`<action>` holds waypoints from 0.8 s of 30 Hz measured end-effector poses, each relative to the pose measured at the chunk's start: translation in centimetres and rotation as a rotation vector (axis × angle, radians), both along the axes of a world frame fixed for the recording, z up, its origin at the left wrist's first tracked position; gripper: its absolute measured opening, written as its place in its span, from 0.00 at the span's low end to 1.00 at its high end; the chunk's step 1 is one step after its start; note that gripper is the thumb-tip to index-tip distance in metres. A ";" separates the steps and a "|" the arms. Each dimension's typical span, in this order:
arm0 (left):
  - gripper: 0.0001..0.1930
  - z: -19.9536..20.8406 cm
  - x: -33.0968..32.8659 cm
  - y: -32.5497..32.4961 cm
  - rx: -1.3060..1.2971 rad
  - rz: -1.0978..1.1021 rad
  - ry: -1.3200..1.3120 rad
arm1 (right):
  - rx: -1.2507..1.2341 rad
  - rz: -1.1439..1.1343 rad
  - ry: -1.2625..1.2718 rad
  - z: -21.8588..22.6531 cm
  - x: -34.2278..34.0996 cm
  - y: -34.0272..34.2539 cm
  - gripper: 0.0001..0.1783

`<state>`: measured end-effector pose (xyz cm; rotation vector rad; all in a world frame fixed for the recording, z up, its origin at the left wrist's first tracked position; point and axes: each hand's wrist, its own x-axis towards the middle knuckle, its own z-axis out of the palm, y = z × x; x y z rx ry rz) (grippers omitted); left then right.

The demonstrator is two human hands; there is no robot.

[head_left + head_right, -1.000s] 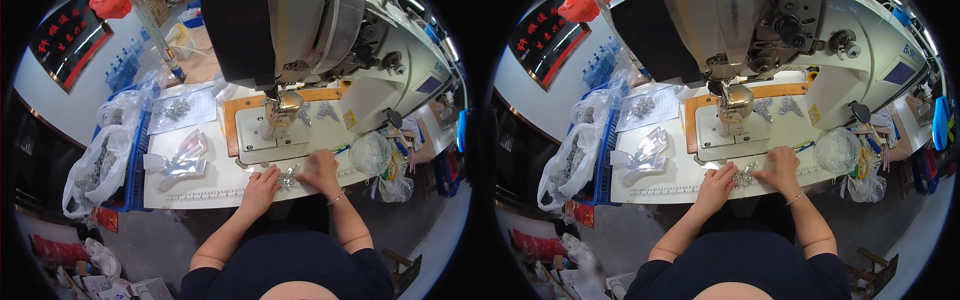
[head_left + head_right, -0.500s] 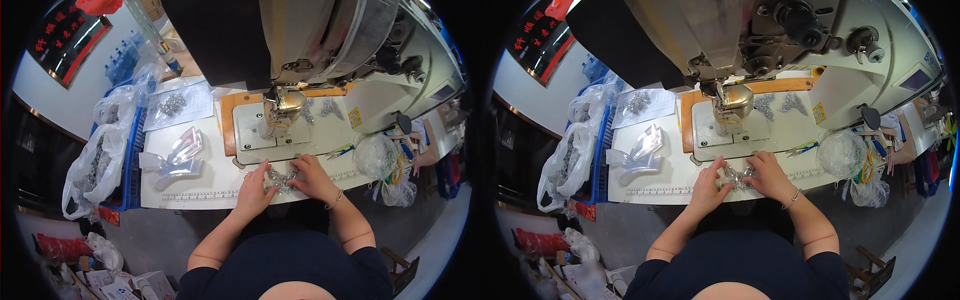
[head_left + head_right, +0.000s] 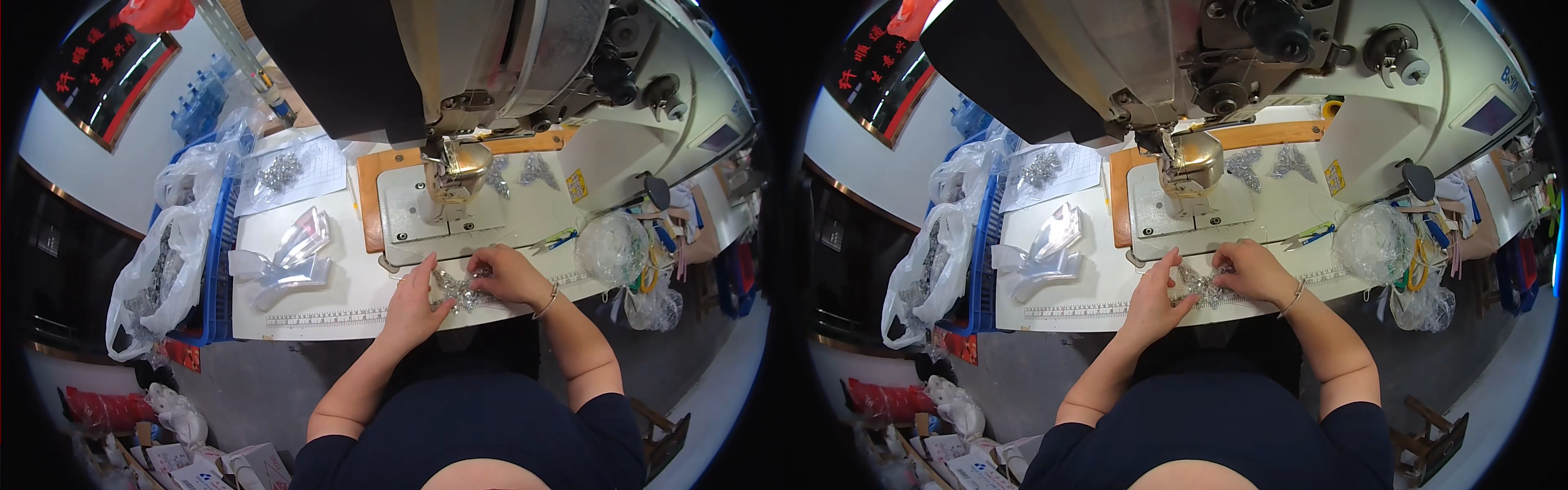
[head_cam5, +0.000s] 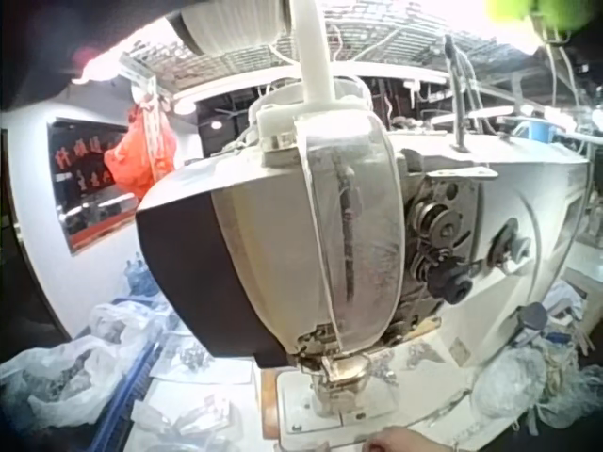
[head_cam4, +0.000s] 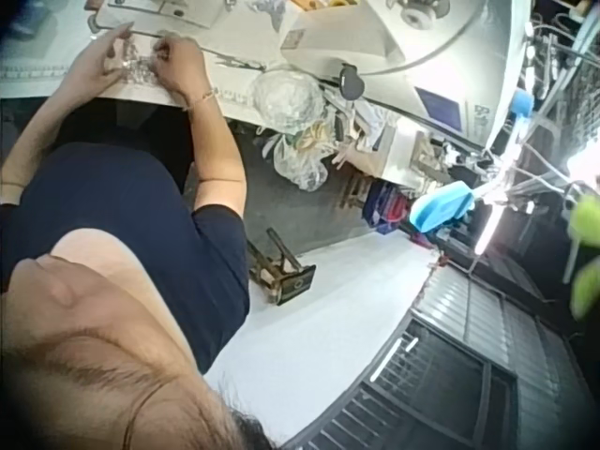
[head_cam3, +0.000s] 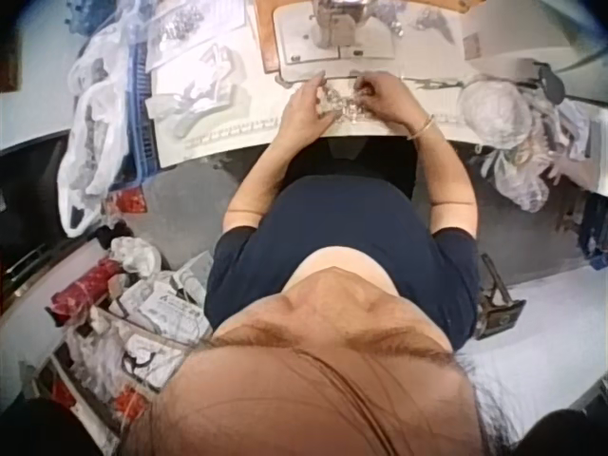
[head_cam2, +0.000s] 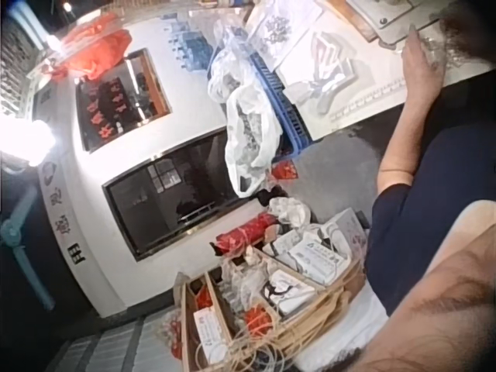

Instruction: The person sews small, shiny, silver decorative pieces onto clear plastic bags using a sewing machine. They repeatedly pick up a bag, align the decoration, stitch it in place, and trim the thread with scissors. The finished items are placed on the table.

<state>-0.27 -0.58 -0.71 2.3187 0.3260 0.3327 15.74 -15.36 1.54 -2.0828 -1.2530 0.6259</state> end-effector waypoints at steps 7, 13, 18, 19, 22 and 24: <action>0.40 0.7 0.3 0.3 -0.019 -0.029 0.069 | -0.023 -0.134 -0.032 -0.5 -0.6 0.1 0.22; 0.32 0.9 0.5 0.4 -0.015 -0.029 0.040 | -0.058 -0.144 0.007 -0.2 -0.3 0.3 0.22; 0.23 1.0 0.5 0.5 -0.053 -0.049 -0.003 | -0.042 -0.135 0.009 -0.4 0.0 0.3 0.22; 0.23 0.9 0.5 0.5 -0.046 -0.049 -0.005 | -0.058 -0.127 0.018 -0.2 0.1 0.4 0.22; 0.22 0.5 0.4 0.6 -0.022 -0.056 -0.013 | -0.084 -0.119 0.030 0.1 0.2 0.6 0.21; 0.21 0.4 0.4 0.7 -0.001 -0.069 -0.022 | -0.081 -0.122 0.044 0.1 0.3 0.6 0.21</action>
